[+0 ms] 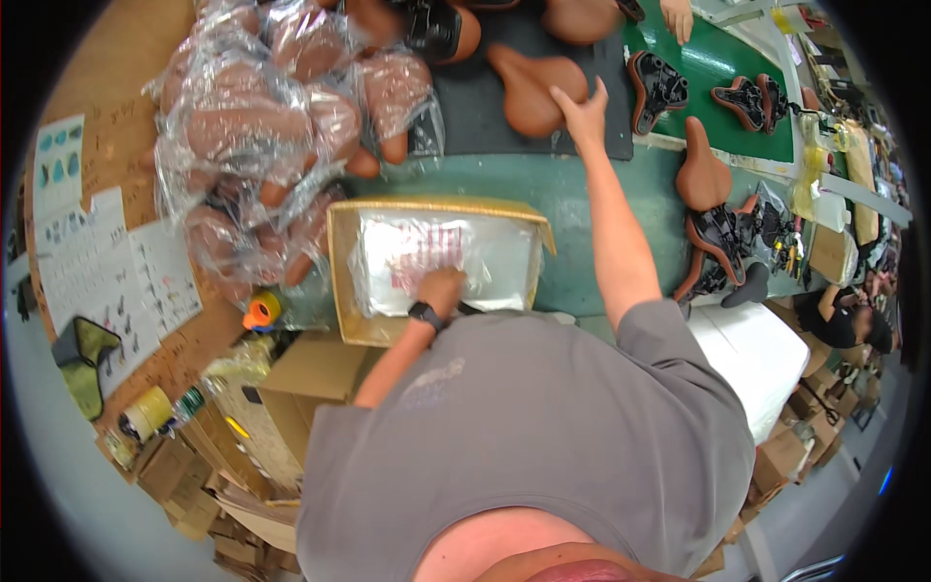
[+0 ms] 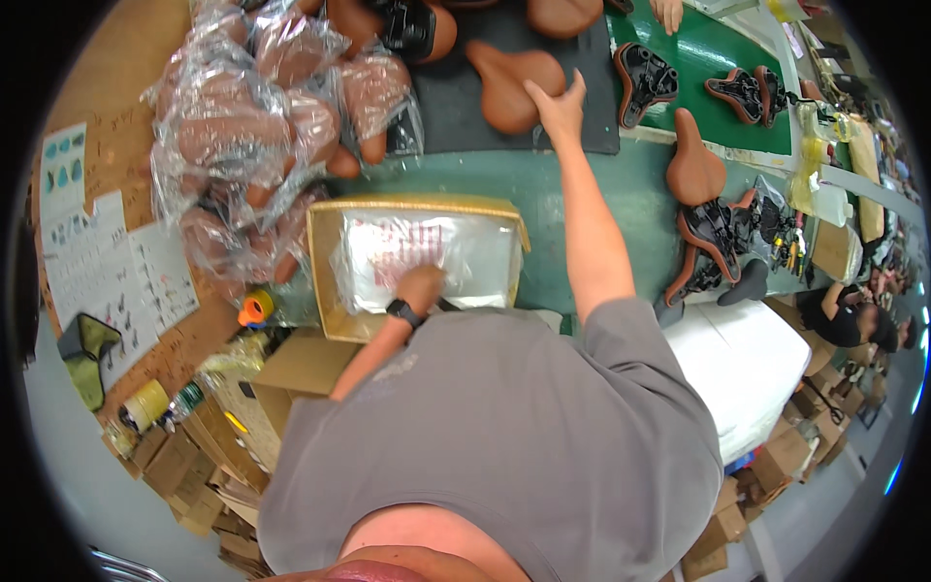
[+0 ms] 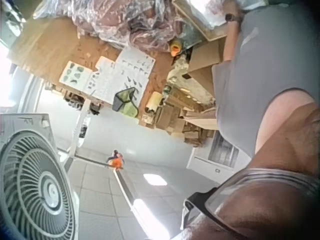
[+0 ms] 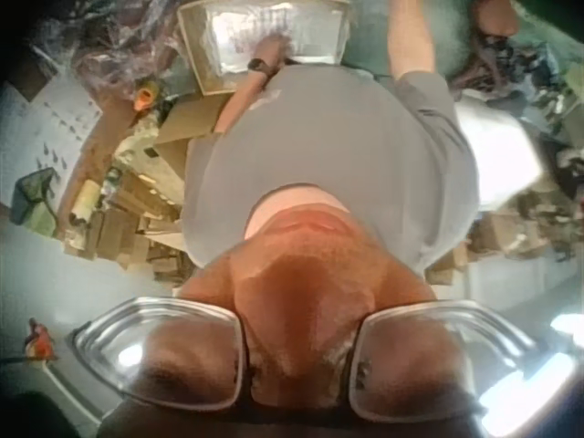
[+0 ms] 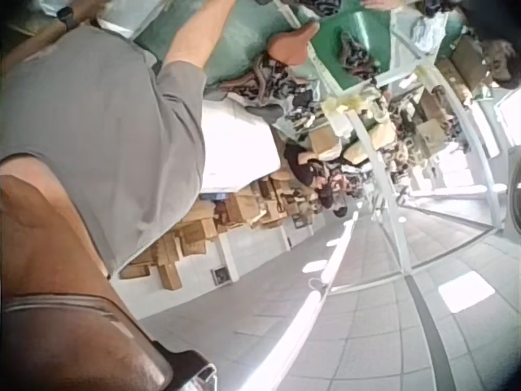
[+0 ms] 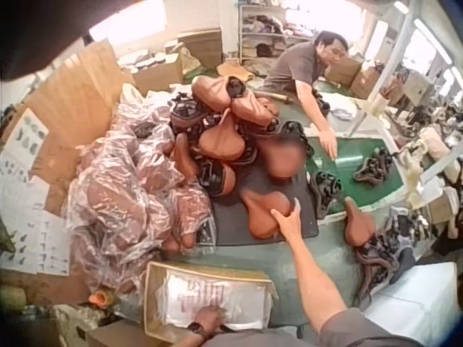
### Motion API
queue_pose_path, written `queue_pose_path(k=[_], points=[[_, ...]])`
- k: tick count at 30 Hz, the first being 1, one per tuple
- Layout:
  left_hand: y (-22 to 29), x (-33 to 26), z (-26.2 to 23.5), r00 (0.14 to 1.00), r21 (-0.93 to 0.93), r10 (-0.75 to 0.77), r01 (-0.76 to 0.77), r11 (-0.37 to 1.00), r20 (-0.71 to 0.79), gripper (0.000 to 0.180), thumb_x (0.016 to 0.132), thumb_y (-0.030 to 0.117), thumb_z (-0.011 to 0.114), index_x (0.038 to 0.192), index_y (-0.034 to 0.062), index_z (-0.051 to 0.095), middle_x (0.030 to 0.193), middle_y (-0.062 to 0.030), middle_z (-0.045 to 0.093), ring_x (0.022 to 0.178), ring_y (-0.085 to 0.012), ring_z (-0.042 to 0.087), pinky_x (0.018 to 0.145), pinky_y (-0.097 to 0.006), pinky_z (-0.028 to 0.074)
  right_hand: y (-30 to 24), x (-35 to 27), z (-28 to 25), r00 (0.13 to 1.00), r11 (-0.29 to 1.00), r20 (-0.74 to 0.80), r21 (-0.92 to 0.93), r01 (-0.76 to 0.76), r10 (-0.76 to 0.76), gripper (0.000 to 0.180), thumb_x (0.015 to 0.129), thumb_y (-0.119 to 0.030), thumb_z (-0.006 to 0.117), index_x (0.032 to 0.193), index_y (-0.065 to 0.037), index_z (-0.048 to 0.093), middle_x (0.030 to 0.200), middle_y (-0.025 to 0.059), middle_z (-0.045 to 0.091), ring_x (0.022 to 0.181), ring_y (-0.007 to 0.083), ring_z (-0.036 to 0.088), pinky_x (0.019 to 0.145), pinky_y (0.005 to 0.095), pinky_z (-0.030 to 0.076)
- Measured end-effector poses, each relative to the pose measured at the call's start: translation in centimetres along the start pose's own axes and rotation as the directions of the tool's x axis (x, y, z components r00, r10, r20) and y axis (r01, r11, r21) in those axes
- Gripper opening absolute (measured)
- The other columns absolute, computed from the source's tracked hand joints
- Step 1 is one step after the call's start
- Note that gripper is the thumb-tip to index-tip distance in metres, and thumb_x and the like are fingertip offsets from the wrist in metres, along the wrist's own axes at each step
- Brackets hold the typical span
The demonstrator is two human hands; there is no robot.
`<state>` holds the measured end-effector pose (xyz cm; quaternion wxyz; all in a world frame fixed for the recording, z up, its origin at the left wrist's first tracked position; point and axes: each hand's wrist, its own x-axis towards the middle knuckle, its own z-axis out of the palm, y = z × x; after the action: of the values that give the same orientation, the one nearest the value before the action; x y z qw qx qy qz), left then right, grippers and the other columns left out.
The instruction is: Inspecting and sorting bicycle seats on a factory assembly line.
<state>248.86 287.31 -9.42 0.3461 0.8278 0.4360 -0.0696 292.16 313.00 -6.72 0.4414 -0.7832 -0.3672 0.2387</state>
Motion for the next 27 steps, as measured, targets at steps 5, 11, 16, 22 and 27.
queue_pose_path(k=[5, 11, 16, 22, 27], points=[[1.1, 0.7, -4.8, 0.897, -0.181, 0.082, -0.176, 0.968, -0.435, 0.030, 0.087, 0.011, 0.078, 0.117, 0.0072, 0.080, 0.122, -0.0150, 0.076, 0.111, -0.0398, 0.070, 0.097, -0.050, 0.057, 11.1, -23.1, -12.3, 0.922, 0.850, 0.108, 0.360, -0.386, 0.373, 0.112, 0.096, -0.035, 0.090, 0.175, -0.006, 0.017, 0.164, 0.0220, 0.048, 0.144, 0.0330, 0.057, 0.110, 0.0457, 0.058], [7.2, -3.5, -8.5, 0.829, -0.011, 0.277, -0.323, 0.946, -0.485, 0.052, 0.086, 0.008, 0.076, 0.137, 0.0126, 0.071, 0.148, -0.0144, 0.065, 0.137, -0.0357, 0.060, 0.116, -0.051, 0.049, 11.8, -42.2, -19.7, 0.319, 0.357, 0.602, 0.060, -0.932, 0.732, 0.062, 0.101, -0.028, 0.081, 0.151, -0.005, 0.053, 0.113, 0.0138, 0.076, 0.080, 0.0336, 0.079, 0.076, 0.0451, 0.069], [7.8, -4.4, -4.1, 0.745, 0.214, 0.501, -0.455, 0.865, -0.441, 0.048, 0.086, 0.002, 0.074, 0.134, 0.0077, 0.071, 0.143, -0.0128, 0.068, 0.135, -0.0337, 0.062, 0.115, -0.050, 0.051, 10.6, -41.7, -22.3, 0.966, 0.814, 0.213, -0.530, 0.238, -0.144, 0.081, 0.087, -0.012, 0.083, 0.161, -0.008, 0.050, 0.147, 0.0216, 0.064, 0.131, 0.0400, 0.067, 0.111, 0.0570, 0.055], [10.3, -2.2, -2.0, 0.634, 0.059, 0.439, -0.528, 0.847, -0.636, 0.036, 0.089, -0.002, 0.069, 0.124, 0.0046, 0.074, 0.129, -0.0162, 0.074, 0.118, -0.0363, 0.071, 0.099, -0.046, 0.060, 12.2, -37.3, -22.7, 0.879, 0.322, 0.435, -0.875, 0.361, 0.196, 0.116, 0.080, -0.015, 0.087, 0.176, -0.014, 0.021, 0.155, 0.0221, 0.055, 0.137, 0.0430, 0.061, 0.116, 0.0613, 0.049], [6.4, -0.2, 0.8, 0.928, 0.054, 0.069, -0.053, 0.997, -0.367, 0.043, 0.085, 0.007, 0.077, 0.128, 0.0070, 0.073, 0.122, -0.0153, 0.075, 0.120, -0.0368, 0.069, 0.094, -0.049, 0.060, 13.8, -40.9, -21.0, 0.920, 0.558, 0.310, -0.819, 0.131, 0.239, 0.126, 0.077, -0.020, 0.089, 0.176, -0.009, 0.011, 0.145, 0.0265, 0.060, 0.125, 0.0485, 0.068, 0.110, 0.0602, 0.055]])
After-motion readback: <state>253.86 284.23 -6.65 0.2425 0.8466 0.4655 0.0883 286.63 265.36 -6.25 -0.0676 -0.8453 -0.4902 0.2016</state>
